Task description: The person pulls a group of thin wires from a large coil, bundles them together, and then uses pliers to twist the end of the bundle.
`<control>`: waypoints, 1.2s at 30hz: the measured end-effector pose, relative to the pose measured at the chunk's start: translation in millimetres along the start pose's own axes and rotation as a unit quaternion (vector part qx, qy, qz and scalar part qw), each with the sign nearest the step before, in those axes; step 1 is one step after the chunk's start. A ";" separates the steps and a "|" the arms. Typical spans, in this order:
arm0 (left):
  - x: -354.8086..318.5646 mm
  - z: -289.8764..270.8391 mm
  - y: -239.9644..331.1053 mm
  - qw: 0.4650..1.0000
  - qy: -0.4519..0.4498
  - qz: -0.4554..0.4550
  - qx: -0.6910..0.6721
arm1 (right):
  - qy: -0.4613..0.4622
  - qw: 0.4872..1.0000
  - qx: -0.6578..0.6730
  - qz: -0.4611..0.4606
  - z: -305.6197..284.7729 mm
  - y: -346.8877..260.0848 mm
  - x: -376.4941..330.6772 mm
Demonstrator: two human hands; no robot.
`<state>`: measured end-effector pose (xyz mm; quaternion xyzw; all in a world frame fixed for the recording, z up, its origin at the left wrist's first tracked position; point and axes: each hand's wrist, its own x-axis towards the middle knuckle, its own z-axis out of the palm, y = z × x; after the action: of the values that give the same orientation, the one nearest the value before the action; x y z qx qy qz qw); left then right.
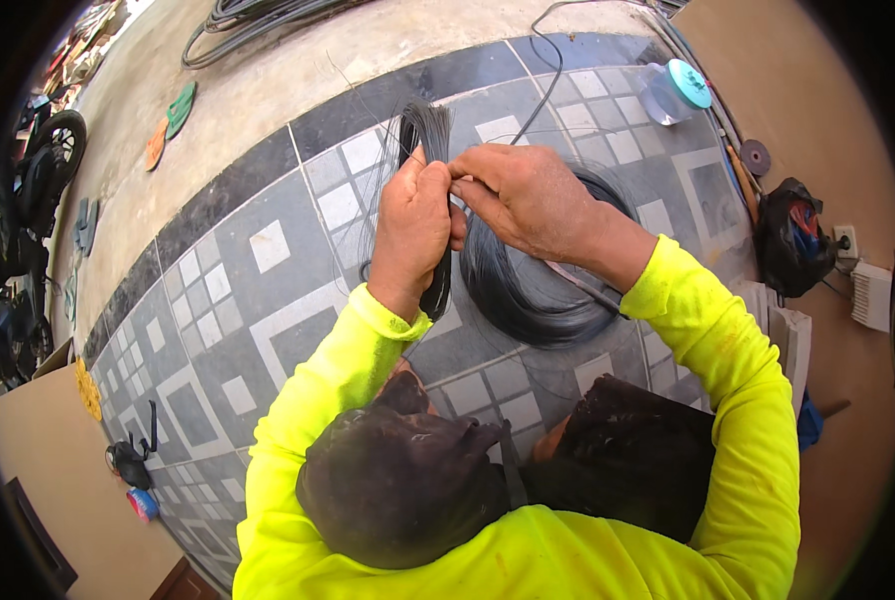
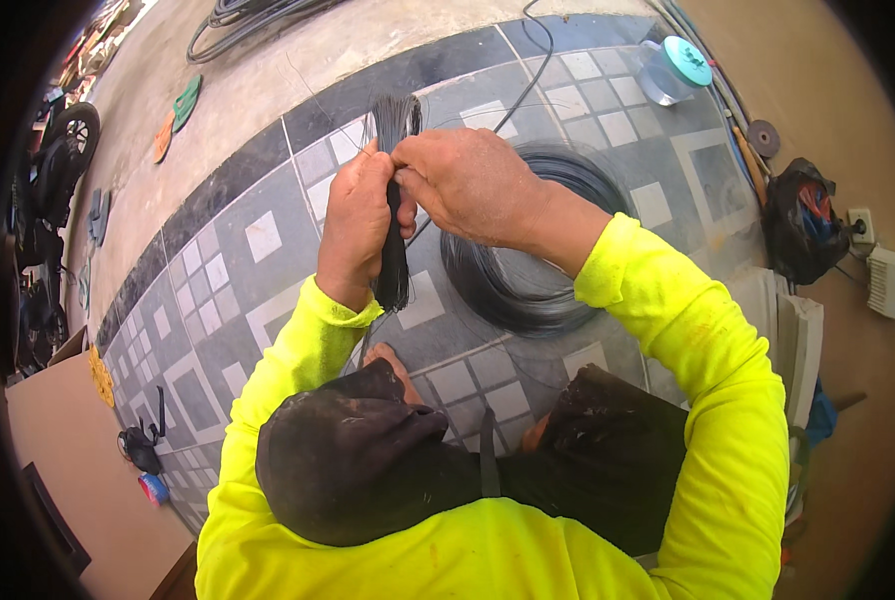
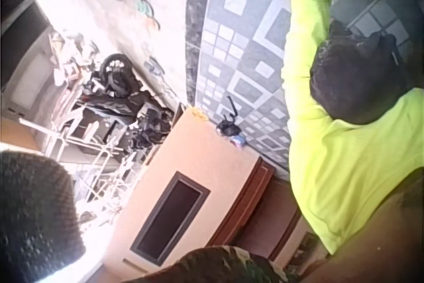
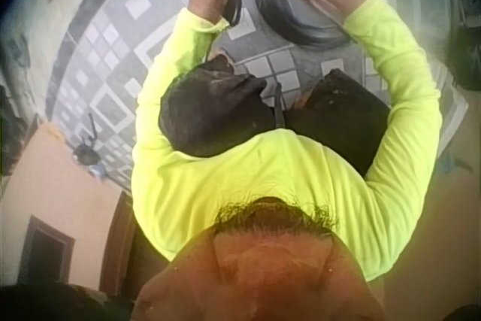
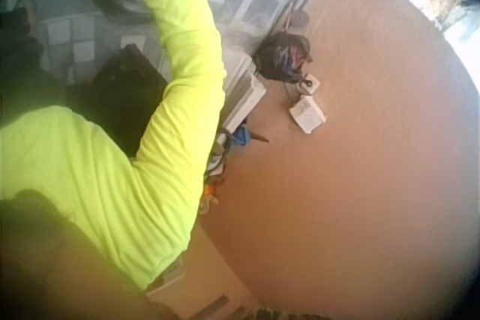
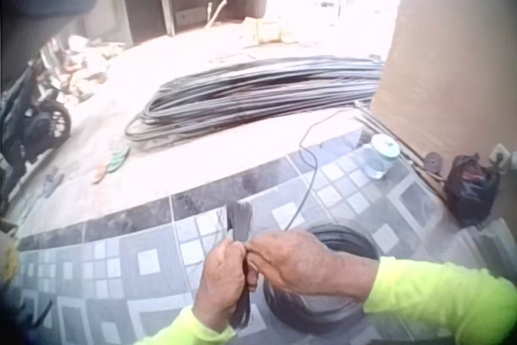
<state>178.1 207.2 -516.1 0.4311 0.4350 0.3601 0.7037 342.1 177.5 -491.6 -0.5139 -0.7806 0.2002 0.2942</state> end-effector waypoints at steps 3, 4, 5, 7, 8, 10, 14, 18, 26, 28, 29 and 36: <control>7.9 -7.1 7.2 0.999 0.009 0.014 0.037 | -0.024 0.999 -0.033 0.001 -6.6 -5.7 -5.0; 12.1 -12.7 8.9 0.998 -0.015 0.015 0.060 | -0.041 0.998 -0.056 0.011 -11.1 -8.7 -7.5; 14.0 -15.5 9.7 0.996 -0.039 0.016 0.084 | -0.052 0.995 -0.082 -0.007 -14.1 -10.9 -4.7; 6.8 -5.3 10.2 0.995 -0.017 0.034 0.091 | -0.071 0.987 -0.136 -0.039 -21.9 -14.2 2.6; 4.2 0.3 10.9 0.995 -0.008 0.043 0.094 | -0.086 0.978 -0.181 -0.063 -26.6 -13.7 4.7; 3.6 4.8 13.1 0.987 -0.024 0.044 0.150 | -0.113 0.950 -0.267 -0.113 -34.1 -12.3 8.9; 21.0 -6.7 12.2 0.947 -0.105 0.080 0.293 | 0.079 0.922 -0.307 -0.223 -33.9 -16.0 21.2; 21.2 -8.2 21.4 0.955 -0.166 0.026 0.246 | 0.011 0.904 -0.366 -0.218 -47.4 -3.6 19.4; 18.0 -10.6 16.1 0.992 -0.120 -0.019 0.042 | -0.066 0.965 -0.250 -0.052 -56.5 -3.7 8.1; 21.9 -15.4 13.3 0.988 -0.146 -0.037 0.017 | -0.078 0.966 -0.240 -0.055 -60.4 -0.5 7.9; 23.5 -17.5 13.4 0.986 -0.159 -0.045 -0.013 | -0.074 0.972 -0.215 -0.060 -62.9 0.3 5.4; 17.2 -12.9 11.7 0.980 -0.178 -0.008 0.092 | -0.033 0.980 -0.189 -0.062 -71.4 16.1 -11.0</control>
<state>170.8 230.4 -513.7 0.5477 0.3373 0.2309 0.7301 403.9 174.4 -450.9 -0.5041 -0.8437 0.0476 0.1780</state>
